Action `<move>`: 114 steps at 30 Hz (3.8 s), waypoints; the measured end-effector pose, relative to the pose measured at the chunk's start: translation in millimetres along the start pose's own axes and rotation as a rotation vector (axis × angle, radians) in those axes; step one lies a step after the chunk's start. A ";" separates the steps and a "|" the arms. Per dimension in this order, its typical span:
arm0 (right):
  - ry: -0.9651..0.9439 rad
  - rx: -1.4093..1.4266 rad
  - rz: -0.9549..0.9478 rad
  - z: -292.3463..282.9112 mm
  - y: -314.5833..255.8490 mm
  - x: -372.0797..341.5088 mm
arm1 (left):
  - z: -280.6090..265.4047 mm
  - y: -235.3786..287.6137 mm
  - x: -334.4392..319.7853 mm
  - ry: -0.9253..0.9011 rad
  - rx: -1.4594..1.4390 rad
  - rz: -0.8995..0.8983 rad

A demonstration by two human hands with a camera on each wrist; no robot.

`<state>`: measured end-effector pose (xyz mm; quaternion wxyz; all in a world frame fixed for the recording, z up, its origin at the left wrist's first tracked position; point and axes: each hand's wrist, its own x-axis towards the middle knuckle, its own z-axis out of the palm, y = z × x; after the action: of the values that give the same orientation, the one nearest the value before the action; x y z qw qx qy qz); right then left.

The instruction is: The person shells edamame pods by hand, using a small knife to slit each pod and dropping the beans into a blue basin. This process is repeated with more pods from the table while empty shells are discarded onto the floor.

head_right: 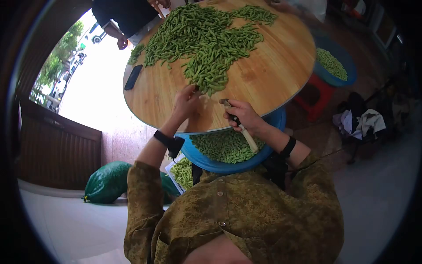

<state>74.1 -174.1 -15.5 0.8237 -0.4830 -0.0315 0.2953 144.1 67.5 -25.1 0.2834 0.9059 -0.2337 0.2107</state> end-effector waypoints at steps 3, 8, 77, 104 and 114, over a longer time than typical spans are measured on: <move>-0.047 0.000 -0.054 12.1 -5.4 -3.2 | -18.4 50.7 -11.3 -0.233 -0.769 -0.535; -0.209 0.023 -0.044 9.0 -3.8 -7.1 | -25.9 83.9 -23.9 -0.335 -1.102 -0.710; -0.026 0.018 0.011 -1.2 -2.0 -10.3 | 0.3 104.8 -59.9 -0.465 -1.489 -0.769; -0.114 -0.621 -0.200 -13.2 7.1 -10.8 | 9.2 95.6 -77.4 -0.395 -0.951 -0.611; -0.377 -1.013 -0.424 -15.1 0.9 -12.3 | 5.9 97.0 -90.3 -0.407 -0.593 -0.247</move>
<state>68.7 -191.8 -21.4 0.5111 -0.7392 -0.4110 0.1529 20.5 20.6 -35.7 0.5041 0.8293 -0.2251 -0.0862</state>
